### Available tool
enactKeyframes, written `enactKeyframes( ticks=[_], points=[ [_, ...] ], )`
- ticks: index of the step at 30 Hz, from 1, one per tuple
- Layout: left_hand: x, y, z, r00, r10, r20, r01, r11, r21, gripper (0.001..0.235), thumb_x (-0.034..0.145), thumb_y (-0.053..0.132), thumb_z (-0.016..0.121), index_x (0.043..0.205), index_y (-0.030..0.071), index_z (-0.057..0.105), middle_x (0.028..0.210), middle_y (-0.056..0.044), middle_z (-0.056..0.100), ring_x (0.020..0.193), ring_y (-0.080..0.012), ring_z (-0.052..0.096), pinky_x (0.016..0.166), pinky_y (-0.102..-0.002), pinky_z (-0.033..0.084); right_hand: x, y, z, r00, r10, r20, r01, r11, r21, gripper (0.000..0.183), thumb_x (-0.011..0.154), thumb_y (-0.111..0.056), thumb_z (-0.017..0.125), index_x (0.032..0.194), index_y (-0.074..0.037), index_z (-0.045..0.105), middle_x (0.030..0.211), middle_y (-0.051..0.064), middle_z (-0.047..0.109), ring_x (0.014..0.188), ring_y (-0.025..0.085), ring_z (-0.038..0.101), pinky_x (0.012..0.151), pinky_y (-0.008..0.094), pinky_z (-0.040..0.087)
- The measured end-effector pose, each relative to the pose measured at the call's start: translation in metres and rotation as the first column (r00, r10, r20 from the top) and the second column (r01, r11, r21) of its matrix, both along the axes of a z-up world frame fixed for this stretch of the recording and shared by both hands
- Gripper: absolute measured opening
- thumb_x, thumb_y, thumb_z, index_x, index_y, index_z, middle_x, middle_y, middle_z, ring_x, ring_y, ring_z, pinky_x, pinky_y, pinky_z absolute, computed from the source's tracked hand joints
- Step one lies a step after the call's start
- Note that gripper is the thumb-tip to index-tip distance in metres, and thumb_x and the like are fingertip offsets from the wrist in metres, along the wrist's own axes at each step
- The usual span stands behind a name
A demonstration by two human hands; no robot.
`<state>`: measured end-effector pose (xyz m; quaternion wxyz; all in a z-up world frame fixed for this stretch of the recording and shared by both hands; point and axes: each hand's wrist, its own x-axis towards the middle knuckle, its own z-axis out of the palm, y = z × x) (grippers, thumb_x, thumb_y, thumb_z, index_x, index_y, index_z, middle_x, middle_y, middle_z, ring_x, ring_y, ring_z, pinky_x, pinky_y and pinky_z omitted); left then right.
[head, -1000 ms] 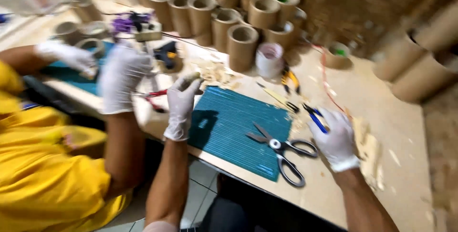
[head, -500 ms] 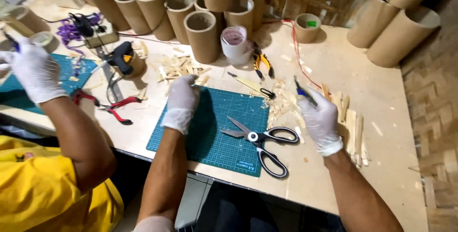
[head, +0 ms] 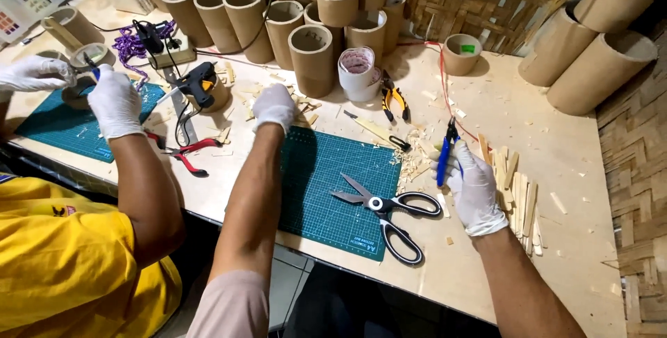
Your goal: Trimming and shaping small wooden strips using scissors and nippers on a cutting mat.
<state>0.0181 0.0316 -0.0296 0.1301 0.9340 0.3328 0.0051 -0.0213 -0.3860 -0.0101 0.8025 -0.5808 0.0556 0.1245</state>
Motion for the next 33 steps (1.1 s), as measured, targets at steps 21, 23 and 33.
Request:
enactKeyframes(
  ticks=[21,23,33],
  points=[
    [-0.041,0.016,-0.011,0.894,0.252,0.371,-0.049,0.877,-0.478,0.031,0.077,0.04,0.083,0.103,0.023,0.081,0.103,-0.011,0.077,0.109,-0.0362,0.069,0.096,-0.046,0.056,0.006,-0.013,0.002,0.971,0.147,-0.189,-0.112,0.977,0.181,0.037,0.101,-0.041,0.063,0.121,-0.01,0.067,0.114,0.017,0.071,0.1,0.033,0.072,0.091,0.044,0.059],
    [-0.038,0.006,-0.002,0.765,0.387,0.515,0.11,0.709,-0.697,0.02,0.075,0.022,0.078,0.093,0.014,0.079,0.08,-0.009,0.077,0.064,-0.017,0.074,0.064,-0.029,0.061,0.003,-0.013,0.005,0.955,0.2,-0.22,-0.141,0.956,0.256,0.039,0.102,-0.045,0.059,0.123,-0.013,0.067,0.117,0.017,0.071,0.103,0.036,0.072,0.087,0.049,0.058],
    [-0.067,-0.143,0.094,0.712,0.053,0.7,0.596,0.481,-0.643,0.026,0.083,0.005,0.075,0.108,0.002,0.078,0.081,-0.012,0.073,0.063,-0.0136,0.064,0.058,-0.026,0.053,-0.014,-0.005,0.032,0.949,0.314,0.025,-0.286,0.826,0.486,0.053,0.1,-0.048,0.052,0.139,-0.013,0.056,0.121,0.017,0.07,0.106,0.034,0.07,0.084,0.049,0.058]
  ],
)
